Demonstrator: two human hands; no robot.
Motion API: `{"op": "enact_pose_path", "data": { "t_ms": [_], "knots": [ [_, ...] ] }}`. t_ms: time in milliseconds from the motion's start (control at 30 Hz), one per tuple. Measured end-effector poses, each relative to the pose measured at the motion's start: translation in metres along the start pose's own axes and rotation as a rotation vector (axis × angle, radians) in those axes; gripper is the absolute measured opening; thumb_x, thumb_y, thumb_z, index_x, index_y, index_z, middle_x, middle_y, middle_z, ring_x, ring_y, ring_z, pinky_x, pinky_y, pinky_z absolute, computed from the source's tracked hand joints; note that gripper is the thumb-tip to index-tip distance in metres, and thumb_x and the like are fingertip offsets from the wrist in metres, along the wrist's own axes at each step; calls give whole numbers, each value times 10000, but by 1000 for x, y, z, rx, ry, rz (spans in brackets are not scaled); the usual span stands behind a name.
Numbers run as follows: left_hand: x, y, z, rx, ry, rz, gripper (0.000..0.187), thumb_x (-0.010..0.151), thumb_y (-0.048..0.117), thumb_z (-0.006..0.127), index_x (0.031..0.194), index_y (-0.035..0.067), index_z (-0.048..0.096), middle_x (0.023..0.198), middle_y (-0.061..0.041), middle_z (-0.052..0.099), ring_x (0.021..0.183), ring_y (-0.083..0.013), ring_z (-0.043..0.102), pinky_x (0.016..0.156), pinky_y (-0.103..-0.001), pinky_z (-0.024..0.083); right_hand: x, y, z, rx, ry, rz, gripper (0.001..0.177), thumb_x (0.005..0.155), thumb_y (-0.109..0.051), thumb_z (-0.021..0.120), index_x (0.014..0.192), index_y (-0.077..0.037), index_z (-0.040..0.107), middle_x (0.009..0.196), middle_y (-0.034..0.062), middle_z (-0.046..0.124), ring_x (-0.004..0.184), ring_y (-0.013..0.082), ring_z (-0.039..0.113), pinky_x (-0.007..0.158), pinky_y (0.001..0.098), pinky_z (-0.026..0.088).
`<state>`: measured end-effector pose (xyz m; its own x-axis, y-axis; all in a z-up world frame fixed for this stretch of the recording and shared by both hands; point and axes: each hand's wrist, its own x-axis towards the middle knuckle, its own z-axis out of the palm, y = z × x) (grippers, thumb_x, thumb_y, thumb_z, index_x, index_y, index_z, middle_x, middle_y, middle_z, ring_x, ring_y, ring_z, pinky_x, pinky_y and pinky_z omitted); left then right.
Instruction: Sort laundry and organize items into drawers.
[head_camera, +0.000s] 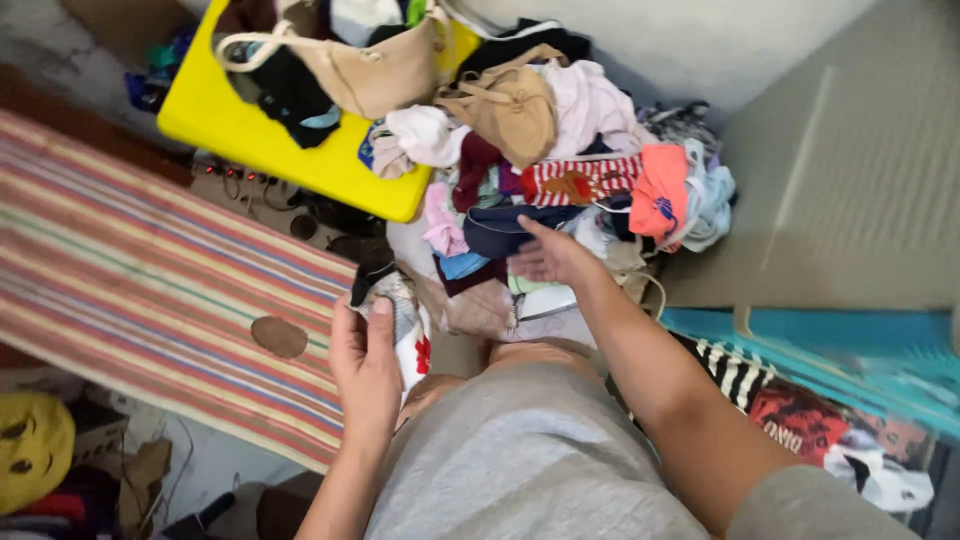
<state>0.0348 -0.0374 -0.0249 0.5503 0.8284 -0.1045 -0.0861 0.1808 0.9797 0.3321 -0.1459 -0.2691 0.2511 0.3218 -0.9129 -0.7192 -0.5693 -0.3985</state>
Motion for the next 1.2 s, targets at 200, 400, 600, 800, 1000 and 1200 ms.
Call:
{"op": "enact_pose_path", "data": {
  "t_ms": [200,400,600,800,1000,1200],
  "knots": [
    [-9,-23,-37,71,80,-41,163,1077,156,608,1130,2,617,966,-37,667,838,-82,583,728,-254,487,33,-49,-42,481,-285,-486,306,956,-298,610,887,-1,632,784,100,683,624,207,631,552,325,524],
    [-14,-22,-46,130,224,11,233,1081,215,533,1232,61,621,1010,14,639,897,-55,566,792,-235,484,-64,-93,-154,1047,-174,-803,192,983,-213,640,903,-59,557,1117,153,703,964,259,645,906,424,566],
    [-6,-40,-45,79,258,3,263,1085,219,502,1284,76,597,1048,48,629,895,-18,541,784,-207,471,2,-53,-247,1280,16,-712,166,861,-238,578,915,-81,578,1289,195,714,1117,360,703,997,520,540],
    [6,-49,-40,-67,110,-143,259,1118,243,510,1190,38,651,894,16,630,741,-61,536,642,-243,448,-73,-60,-138,675,559,-1059,137,949,-213,617,1017,-94,615,940,82,669,784,163,661,674,279,548],
    [9,-36,-21,-16,104,-131,245,1072,207,531,1183,33,664,975,36,689,857,-26,587,762,-214,501,-44,-35,-6,-468,560,-1340,176,933,-68,699,1104,-108,681,967,99,682,880,210,677,791,330,552],
    [6,-25,-23,59,130,-231,258,1062,223,552,1137,26,700,905,28,680,801,-45,568,714,-234,480,-30,-92,40,-1490,1020,-1351,663,626,-125,815,1268,-257,714,1572,209,417,1274,521,425,991,582,397]
  ]
}}
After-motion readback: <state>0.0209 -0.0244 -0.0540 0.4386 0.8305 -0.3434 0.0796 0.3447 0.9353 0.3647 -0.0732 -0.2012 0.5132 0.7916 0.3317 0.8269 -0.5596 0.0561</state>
